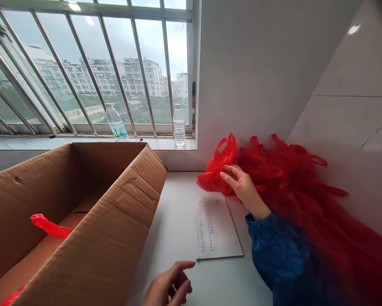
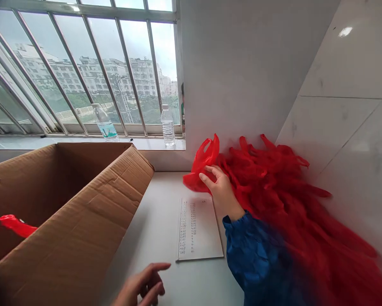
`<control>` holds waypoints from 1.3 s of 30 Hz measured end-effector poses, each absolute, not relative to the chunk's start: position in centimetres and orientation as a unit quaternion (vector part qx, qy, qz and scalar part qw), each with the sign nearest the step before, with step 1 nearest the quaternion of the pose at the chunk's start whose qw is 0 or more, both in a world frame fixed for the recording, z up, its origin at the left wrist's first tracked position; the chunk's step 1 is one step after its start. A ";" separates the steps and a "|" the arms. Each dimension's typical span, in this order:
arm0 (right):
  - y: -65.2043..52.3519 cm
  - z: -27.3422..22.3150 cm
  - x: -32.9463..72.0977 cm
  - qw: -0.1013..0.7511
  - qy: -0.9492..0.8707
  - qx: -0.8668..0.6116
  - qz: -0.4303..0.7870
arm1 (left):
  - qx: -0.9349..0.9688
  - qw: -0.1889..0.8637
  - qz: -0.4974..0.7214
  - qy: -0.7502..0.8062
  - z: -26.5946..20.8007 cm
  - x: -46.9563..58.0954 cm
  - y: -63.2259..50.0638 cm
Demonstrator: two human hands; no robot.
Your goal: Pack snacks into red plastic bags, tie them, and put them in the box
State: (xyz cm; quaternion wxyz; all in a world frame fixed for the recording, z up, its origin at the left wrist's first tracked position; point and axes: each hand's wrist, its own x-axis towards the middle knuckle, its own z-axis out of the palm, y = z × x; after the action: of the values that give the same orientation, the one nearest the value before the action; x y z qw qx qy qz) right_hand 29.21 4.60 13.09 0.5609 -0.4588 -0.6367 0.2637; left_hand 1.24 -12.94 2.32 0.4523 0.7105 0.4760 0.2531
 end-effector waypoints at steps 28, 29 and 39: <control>-16.5 6.7 34.1 0.360 -0.770 -0.491 0.193 | 0.795 0.195 0.371 0.439 9.9 12.2 -9.6; -16.4 6.5 34.1 0.352 -0.781 -0.487 0.173 | 0.804 0.195 0.351 0.439 9.5 12.6 -9.0; -17.3 7.3 33.0 0.422 -0.722 -0.544 -0.064 | 0.742 0.319 0.332 0.488 5.4 7.0 -12.1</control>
State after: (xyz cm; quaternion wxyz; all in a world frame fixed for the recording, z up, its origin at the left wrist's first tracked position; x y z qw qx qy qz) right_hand 32.96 -17.27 7.28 0.4217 -0.5445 -0.7222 -0.0644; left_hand 6.98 -12.10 5.35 0.3191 0.7418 0.4878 0.3316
